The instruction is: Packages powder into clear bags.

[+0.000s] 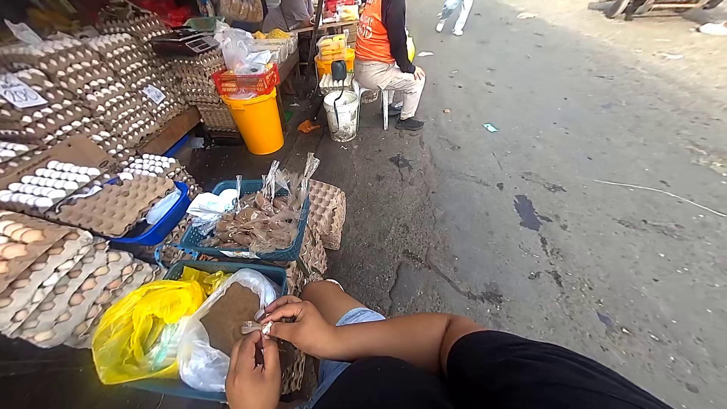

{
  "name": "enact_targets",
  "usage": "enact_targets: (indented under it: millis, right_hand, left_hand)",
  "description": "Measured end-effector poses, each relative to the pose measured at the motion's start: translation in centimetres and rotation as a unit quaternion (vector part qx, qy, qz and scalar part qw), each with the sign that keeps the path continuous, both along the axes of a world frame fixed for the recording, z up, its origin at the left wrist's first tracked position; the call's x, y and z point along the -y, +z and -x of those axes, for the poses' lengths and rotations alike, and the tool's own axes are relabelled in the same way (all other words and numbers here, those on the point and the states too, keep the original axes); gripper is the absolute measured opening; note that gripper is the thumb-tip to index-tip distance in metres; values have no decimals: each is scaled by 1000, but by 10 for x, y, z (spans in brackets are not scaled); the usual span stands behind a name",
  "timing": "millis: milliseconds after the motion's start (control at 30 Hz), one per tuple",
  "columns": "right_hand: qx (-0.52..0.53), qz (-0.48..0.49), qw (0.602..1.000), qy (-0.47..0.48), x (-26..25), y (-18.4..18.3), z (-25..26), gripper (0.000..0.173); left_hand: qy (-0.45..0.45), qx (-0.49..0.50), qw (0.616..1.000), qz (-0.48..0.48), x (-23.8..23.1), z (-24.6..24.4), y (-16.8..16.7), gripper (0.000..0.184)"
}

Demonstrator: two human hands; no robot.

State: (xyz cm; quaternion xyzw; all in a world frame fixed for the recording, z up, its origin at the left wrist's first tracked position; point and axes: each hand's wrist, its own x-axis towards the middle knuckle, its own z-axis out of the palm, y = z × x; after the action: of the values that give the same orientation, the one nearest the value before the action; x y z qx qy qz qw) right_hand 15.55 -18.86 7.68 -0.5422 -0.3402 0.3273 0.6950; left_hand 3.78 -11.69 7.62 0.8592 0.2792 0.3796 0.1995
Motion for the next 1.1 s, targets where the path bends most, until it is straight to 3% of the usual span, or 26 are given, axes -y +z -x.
enact_targets:
  millis: [100,200,267,333,433,567,700,800,867,933,1100]
  right_hand:
    - [-16,-7,999,27,3,4,-3,11]
    - [-66,-10,994,91,11,2,-4,17]
    - [-86,-7,989,120,8,-2,-5,19]
    - [-101,27,985,134,10,-2,-6,18]
    - [-36,85,985,147,22,3,-12,21]
    - [137,64,965,215,31,-4,-23,27]
    - [176,73,966,178,33,-5,-25,23]
    - [199,74,956,201,34,-1,-33,38]
    - [269,23,940,209,34,-11,-35,31]
    - [303,38,931,201,34,-21,-31,26]
    - [237,94,938,236,43,-15,-34,27]
  left_hand:
    - [-36,31,987,156,-7,4,10,21]
    - [-103,56,931,345,-7,6,22,14]
    - [-106,36,911,396,-6,8,28,12]
    - [-88,15,923,374,-4,14,24,13]
    - [-102,6,953,286,-4,28,15,36]
    - [-146,64,977,144,-7,39,4,14]
    - [-173,28,984,44,-7,37,4,17]
    - [-177,-1,984,-28,-9,31,4,20]
    - [-178,-16,983,-27,-14,31,7,19]
    - [-154,-11,988,23,-30,38,16,17]
    - [-119,-10,984,133,-48,48,36,13]
